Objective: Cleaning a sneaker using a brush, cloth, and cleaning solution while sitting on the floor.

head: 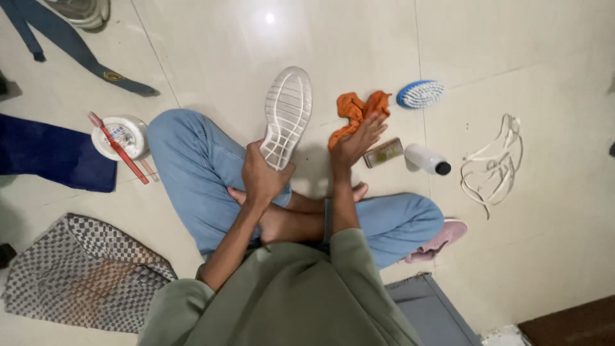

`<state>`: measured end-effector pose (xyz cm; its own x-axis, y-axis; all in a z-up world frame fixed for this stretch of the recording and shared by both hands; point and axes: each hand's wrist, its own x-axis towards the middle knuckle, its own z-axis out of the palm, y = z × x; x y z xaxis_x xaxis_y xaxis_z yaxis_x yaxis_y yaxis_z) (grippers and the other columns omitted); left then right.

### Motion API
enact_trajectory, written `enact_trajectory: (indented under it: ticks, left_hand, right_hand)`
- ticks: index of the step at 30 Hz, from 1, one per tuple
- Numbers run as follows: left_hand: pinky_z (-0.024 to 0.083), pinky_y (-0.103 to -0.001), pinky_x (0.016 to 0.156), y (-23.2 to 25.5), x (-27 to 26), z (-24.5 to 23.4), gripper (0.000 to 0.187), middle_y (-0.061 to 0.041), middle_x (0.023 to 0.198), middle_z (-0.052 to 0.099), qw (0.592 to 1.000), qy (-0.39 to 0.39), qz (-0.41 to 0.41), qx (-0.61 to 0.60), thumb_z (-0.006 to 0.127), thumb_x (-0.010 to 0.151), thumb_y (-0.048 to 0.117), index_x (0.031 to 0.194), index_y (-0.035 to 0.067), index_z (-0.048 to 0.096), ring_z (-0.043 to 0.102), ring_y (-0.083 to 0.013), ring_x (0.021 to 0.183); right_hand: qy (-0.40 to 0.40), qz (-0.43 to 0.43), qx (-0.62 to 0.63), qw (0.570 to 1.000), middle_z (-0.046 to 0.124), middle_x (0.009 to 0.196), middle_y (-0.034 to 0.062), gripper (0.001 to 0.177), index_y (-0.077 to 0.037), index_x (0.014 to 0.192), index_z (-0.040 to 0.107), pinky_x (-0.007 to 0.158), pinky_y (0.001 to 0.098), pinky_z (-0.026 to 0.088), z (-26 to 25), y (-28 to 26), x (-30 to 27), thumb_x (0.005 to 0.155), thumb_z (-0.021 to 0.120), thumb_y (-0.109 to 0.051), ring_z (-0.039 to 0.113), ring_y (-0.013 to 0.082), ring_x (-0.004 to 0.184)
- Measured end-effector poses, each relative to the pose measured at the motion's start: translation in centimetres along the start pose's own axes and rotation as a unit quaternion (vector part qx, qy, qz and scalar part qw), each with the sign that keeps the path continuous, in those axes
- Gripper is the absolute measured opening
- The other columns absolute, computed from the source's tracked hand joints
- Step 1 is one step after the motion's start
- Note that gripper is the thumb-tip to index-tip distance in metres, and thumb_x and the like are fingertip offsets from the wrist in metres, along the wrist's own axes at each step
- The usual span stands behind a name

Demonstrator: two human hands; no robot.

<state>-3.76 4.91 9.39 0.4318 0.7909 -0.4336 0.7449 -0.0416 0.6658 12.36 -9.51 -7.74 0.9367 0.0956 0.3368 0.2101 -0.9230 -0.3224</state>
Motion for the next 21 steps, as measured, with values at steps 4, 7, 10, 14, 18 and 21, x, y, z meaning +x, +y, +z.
enact_trajectory:
  ticks: [4,7,10,14,18,21]
  left_hand:
    - [0.055,-0.061,0.094,1.8,0.7,-3.2,0.071,-0.02,0.112,0.068,0.999,0.01,-0.037,-0.031,0.083,0.062,0.031,0.124,0.013,0.055,0.066,-0.0503,0.109]
    - [0.054,-0.064,0.092,1.9,1.2,-5.2,0.072,-0.023,0.111,0.069,0.998,0.042,-0.014,-0.051,0.085,0.059,0.028,0.123,0.011,0.057,0.066,-0.0526,0.109]
    - [0.053,-0.066,0.089,2.1,1.9,-6.9,0.074,-0.025,0.109,0.069,0.995,0.068,0.029,-0.069,0.088,0.057,0.025,0.123,0.006,0.059,0.066,-0.055,0.107]
    - [0.052,-0.067,0.086,1.4,1.7,-8.5,0.073,-0.03,0.106,0.068,0.987,0.121,0.08,-0.076,0.092,0.059,0.019,0.122,0.001,0.059,0.065,-0.0567,0.105]
    - [0.051,-0.066,0.085,1.0,2.4,-10.3,0.073,-0.032,0.106,0.066,0.981,0.142,0.095,-0.091,0.093,0.061,0.018,0.122,-0.001,0.058,0.063,-0.0587,0.106]
    - [0.051,-0.064,0.087,1.0,3.0,-10.7,0.073,-0.032,0.105,0.065,0.975,0.166,0.116,-0.09,0.094,0.06,0.017,0.121,0.0,0.058,0.064,-0.0589,0.104]
  right_hand:
    - [-0.072,-0.052,-0.004,0.996,0.033,0.166,0.0204,0.074,-0.007,0.163,0.031,0.119,0.0617,0.033,2.7,-1.6,2.8,0.093,0.054,-0.006,0.026,0.0471,0.153]
    - [-0.123,-0.082,0.009,0.989,0.029,0.166,0.025,0.085,-0.004,0.163,0.027,0.121,0.0626,0.031,2.9,-6.7,2.8,0.088,0.064,-0.013,0.024,0.049,0.154]
    - [-0.199,-0.112,0.011,0.973,0.02,0.169,0.0256,0.094,-0.002,0.164,0.021,0.124,0.0641,0.026,3.5,-10.0,3.0,0.086,0.07,-0.024,0.015,0.0509,0.156]
    - [-0.206,-0.143,-0.019,0.968,0.015,0.17,0.0247,0.117,-0.002,0.164,0.019,0.125,0.0621,0.026,5.2,-13.1,2.7,0.084,0.075,-0.067,0.013,0.051,0.157]
    - [-0.179,-0.227,0.011,0.957,0.031,0.164,0.0235,0.083,-0.003,0.158,0.036,0.12,0.0625,0.033,4.1,-18.5,2.8,0.096,0.069,-0.047,0.023,0.0516,0.153]
    - [-0.19,-0.336,0.063,0.92,0.052,0.152,0.0208,0.061,-0.007,0.153,0.047,0.118,0.0618,0.032,3.3,-19.8,1.2,0.1,0.059,-0.034,0.035,0.0498,0.148]
